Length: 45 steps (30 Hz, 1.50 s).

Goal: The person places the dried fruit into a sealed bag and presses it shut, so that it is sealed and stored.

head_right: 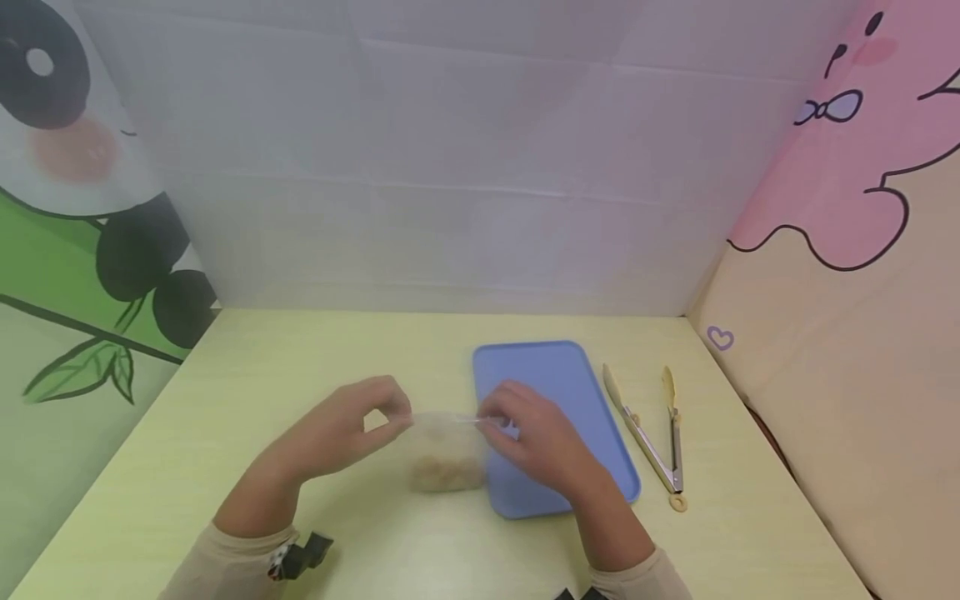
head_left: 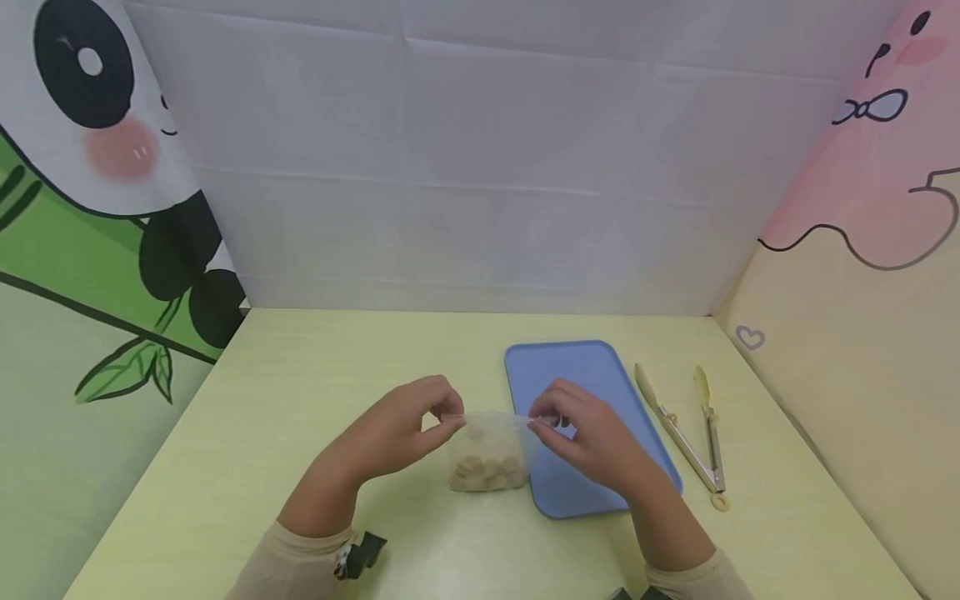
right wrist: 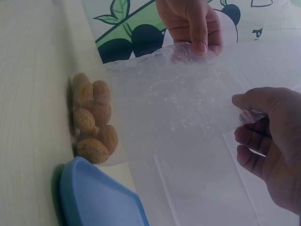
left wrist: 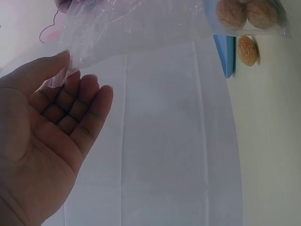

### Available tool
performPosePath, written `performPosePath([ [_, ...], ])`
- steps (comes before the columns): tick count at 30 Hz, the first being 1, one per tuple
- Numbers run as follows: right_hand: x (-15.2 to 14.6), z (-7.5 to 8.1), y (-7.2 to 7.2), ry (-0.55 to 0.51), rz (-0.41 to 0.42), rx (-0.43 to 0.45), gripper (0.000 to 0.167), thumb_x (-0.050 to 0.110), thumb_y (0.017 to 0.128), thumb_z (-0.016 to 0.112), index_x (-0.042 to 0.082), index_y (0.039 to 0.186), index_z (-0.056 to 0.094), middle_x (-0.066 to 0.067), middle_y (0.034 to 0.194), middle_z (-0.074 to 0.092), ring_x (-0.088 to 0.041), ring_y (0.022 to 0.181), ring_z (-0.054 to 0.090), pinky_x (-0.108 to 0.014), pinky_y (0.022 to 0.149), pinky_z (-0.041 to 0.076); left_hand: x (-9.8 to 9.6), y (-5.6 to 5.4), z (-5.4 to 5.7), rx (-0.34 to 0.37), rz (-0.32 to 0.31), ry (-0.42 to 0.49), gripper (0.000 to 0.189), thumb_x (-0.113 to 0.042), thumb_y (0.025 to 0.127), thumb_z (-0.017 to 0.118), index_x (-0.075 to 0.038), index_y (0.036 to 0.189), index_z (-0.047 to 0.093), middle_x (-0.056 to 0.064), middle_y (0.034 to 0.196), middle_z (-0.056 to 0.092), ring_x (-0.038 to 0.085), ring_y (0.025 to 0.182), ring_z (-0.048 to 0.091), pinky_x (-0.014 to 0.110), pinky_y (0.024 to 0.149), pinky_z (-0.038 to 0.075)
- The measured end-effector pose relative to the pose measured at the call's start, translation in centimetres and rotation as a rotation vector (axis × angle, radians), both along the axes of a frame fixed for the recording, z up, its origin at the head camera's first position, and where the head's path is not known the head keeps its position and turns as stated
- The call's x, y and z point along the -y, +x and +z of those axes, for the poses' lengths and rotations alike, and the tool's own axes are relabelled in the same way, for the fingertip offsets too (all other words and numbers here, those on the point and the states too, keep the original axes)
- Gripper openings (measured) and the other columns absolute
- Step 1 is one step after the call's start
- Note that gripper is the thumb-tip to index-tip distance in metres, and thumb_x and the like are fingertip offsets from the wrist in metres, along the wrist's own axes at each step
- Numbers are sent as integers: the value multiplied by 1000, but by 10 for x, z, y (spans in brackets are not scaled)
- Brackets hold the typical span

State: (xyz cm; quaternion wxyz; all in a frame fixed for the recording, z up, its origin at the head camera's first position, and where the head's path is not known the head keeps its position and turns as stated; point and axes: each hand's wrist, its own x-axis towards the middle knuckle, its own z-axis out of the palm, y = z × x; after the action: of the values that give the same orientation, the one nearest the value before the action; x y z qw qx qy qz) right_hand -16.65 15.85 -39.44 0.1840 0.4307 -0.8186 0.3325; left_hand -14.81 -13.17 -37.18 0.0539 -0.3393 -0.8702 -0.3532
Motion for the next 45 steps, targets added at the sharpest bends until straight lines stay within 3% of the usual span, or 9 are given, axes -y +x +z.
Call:
performPosePath([
  [5,0,0,1,-3,-8,3,8,12,91,69,16,96,65,10,91,60,-2,80,55,-27,67,52,-1,-2,-4,-25,-28,-3,6,-19,96,64,-21,93,59,-14,92,57,2,89,58,26,83,50],
  [13,4,-2,2,21,-42,-107,8,10,90,70,14,92,63,8,90,62,-6,82,55,-19,72,46,-2,-3,-7,-171,-78,-8,12,-15,94,66,-19,90,56,-14,88,56,0,84,54,23,77,49],
  [16,4,-2,2,34,-51,-119,8,12,90,70,14,91,62,8,90,61,-6,83,55,-19,74,46,-3,-3,-8,-163,-74,5,13,-15,94,67,-20,89,56,-14,88,56,0,84,55,24,78,50],
  [20,4,-2,2,19,-27,-64,8,14,90,69,15,94,63,10,92,60,-4,84,57,-20,74,49,-4,-4,-9,-138,-72,25,10,-19,93,69,-21,91,59,-14,88,57,1,85,57,25,79,51],
  [24,5,-3,3,15,8,-32,9,16,90,70,16,98,64,10,95,60,-4,88,59,-20,78,50,-5,-5,-11,-156,-95,36,7,-22,93,69,-22,94,62,-15,89,57,0,85,57,25,78,51],
  [31,8,-1,3,-11,58,-93,9,9,88,70,12,96,65,6,94,61,-8,89,61,-16,82,49,-6,-7,-11,-216,-137,47,4,-20,94,67,-20,92,64,-15,89,58,-2,84,55,28,75,52],
  [40,9,-2,2,-8,70,-186,5,10,89,69,10,92,66,4,92,63,-8,87,61,-17,80,49,-8,-6,-9,-340,-201,71,7,-14,92,69,-20,88,68,-13,85,61,0,79,51,18,70,45],
  [45,10,-2,2,-12,77,-195,6,9,88,68,10,93,65,5,91,62,-7,86,60,-18,79,50,-10,-7,-11,-334,-188,72,10,-10,92,69,-19,88,63,-12,86,60,0,82,54,18,74,47],
])
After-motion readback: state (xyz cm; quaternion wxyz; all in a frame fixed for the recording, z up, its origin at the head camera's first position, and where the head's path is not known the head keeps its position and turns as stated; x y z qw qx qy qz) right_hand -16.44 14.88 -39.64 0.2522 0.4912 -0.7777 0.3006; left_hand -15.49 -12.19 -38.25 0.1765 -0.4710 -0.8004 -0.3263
